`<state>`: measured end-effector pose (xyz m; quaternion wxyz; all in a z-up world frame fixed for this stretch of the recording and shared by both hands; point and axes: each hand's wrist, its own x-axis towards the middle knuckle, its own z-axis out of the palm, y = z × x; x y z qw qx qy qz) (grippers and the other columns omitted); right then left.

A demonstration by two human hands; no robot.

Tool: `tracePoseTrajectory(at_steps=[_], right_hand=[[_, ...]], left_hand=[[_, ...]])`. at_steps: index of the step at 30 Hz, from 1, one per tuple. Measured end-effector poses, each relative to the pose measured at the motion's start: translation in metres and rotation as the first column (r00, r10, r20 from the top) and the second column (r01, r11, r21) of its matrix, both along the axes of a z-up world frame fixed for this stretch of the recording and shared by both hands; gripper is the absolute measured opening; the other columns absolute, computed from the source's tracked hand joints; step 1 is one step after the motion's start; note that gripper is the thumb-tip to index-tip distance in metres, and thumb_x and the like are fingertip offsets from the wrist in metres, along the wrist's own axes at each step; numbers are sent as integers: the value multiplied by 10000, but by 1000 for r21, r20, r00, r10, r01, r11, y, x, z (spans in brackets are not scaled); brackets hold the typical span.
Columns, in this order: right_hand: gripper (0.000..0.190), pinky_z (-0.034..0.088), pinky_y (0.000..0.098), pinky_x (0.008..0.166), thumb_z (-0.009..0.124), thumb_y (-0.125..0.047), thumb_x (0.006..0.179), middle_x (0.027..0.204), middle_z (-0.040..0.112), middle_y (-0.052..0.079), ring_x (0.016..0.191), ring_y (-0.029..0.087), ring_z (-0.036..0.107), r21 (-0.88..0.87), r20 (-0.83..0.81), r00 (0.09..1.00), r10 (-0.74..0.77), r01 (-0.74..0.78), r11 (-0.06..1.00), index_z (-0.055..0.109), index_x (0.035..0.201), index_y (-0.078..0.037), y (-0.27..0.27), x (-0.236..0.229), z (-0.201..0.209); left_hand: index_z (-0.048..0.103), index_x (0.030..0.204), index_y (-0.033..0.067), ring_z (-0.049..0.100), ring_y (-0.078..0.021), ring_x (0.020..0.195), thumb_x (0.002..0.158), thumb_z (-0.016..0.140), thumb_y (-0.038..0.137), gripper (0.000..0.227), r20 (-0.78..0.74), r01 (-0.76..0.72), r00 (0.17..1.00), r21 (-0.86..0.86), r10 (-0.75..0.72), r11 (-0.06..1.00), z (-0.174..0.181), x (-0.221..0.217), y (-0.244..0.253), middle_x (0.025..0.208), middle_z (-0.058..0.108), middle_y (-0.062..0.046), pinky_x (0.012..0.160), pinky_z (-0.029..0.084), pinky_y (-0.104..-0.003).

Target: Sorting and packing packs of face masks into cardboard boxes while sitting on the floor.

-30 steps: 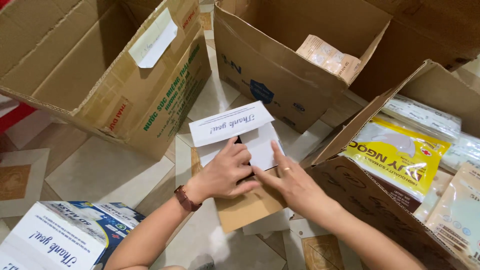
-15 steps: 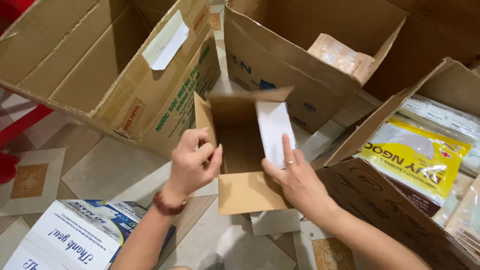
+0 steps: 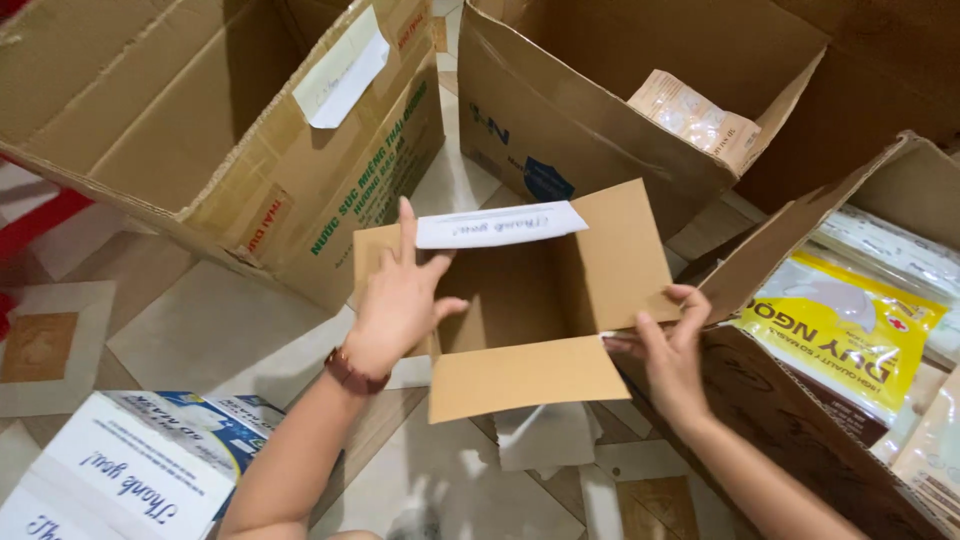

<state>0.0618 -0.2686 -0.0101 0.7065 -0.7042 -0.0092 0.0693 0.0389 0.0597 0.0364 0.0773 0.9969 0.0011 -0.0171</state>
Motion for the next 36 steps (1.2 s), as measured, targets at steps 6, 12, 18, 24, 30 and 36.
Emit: tracePoseTrajectory(at_steps=[6, 12, 18, 24, 30, 36], right_hand=[[663, 584, 484, 809, 521, -268, 959, 1332, 499, 214, 1043, 319, 642, 81, -327, 945, 12, 16, 997, 174, 1518, -191, -5, -1, -15], [1263, 481, 538, 1047, 795, -396, 818, 1692, 83, 192, 1336, 414, 479, -396, -222, 956, 191, -268, 879, -157, 1631, -229, -10, -7, -26], [1452, 448, 482, 1087, 844, -496, 735, 1608, 145, 346, 1323, 416, 513, -540, -74, 924, 375, -353, 764, -302, 1552, -137, -16, -1, -51], [1304, 569, 437, 973, 793, -449, 755, 1403, 549, 261, 1178, 318, 660, -480, -82, 957, 278, -282, 831, -147, 1628, -213, -21, -18, -64], [764, 475, 385, 1095, 653, -330, 1038, 1466, 461, 222, 1272, 315, 559, -141, 215, 951, 223, -196, 970, 149, 1563, -97, -79, -60, -188], [487, 545, 365, 962, 692, -315, 910, 1218, 711, 117, 1117, 220, 673, -542, -307, 867, 394, -499, 676, 612, 1308, -46, -72, -65, -210]], left_hand=[[420, 1508, 350, 596, -418, 1081, 762, 833, 466, 861, 66, 36, 997, 92, -42, 995, -14, 40, 17, 1383, 491, -261, 814, 568, -488], [69, 1656, 284, 662, -453, 947, 841, 747, 608, 1108, -91, -26, 996, -98, 17, 995, -10, 75, 27, 1033, 653, -268, 858, 534, -524], [333, 1552, 156, 703, -399, 959, 789, 782, 631, 1005, -153, -58, 986, 35, 63, 998, -47, 99, 27, 1016, 710, -228, 859, 540, -503], [686, 1234, 212, 719, -366, 897, 827, 786, 481, 498, -35, -31, 999, 60, 33, 998, -66, 109, 38, 909, 738, -181, 783, 553, -491], [689, 1319, 231, 709, -336, 709, 809, 811, 398, 551, 256, -43, 966, 85, 20, 995, -67, 89, 25, 765, 718, -157, 602, 535, -467], [690, 1329, 234, 703, -315, 670, 816, 814, 403, 555, 319, 17, 946, 91, -46, 996, -59, 77, 20, 694, 696, -135, 587, 534, -454]])
